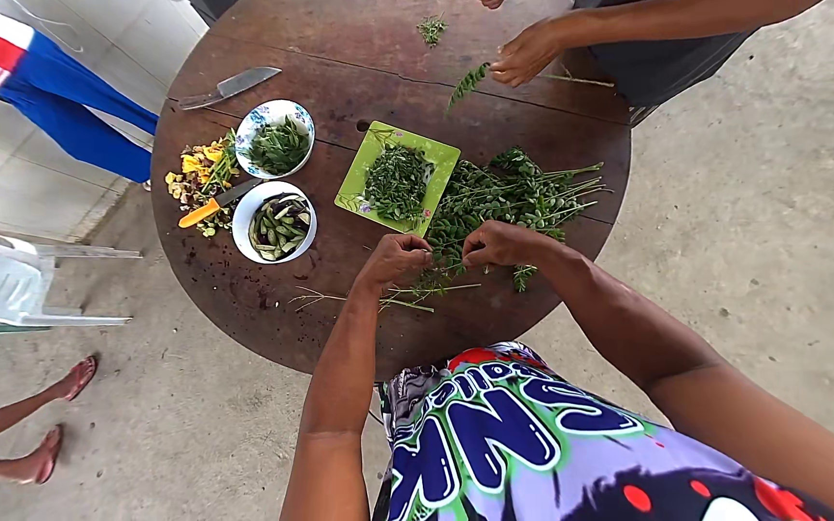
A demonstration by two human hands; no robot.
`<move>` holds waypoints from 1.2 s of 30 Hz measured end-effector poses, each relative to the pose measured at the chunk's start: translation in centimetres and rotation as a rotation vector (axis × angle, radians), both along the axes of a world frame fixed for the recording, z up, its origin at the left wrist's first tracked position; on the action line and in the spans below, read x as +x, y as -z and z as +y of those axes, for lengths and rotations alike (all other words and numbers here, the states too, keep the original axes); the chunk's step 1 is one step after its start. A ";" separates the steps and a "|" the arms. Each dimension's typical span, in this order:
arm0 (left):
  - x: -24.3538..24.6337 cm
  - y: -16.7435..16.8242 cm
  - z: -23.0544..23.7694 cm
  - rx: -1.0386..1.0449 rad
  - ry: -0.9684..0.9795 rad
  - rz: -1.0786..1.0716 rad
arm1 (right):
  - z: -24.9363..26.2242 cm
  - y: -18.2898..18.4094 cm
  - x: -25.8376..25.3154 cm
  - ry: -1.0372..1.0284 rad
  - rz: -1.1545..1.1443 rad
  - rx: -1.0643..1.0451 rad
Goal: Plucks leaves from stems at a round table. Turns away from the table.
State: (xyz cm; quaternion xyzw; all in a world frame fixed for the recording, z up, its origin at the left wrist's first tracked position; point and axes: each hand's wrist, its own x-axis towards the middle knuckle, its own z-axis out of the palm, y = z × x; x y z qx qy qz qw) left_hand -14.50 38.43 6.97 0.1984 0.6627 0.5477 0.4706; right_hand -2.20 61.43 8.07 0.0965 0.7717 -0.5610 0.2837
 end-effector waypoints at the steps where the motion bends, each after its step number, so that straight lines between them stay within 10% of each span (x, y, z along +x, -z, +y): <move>1: -0.1 -0.1 -0.2 -0.005 -0.021 -0.015 | -0.1 -0.1 0.1 -0.005 -0.020 -0.001; 6: -0.7 -0.6 0.3 -0.064 -0.144 -0.039 | -1.9 0.6 -1.3 -0.218 0.117 0.225; 20: -8.8 -2.8 2.4 -0.062 -0.164 -0.066 | -2.1 2.0 -13.2 -0.023 0.811 0.166; 36: -13.2 0.2 3.0 -0.035 -0.317 0.104 | -0.2 2.3 -18.3 0.180 0.434 -0.136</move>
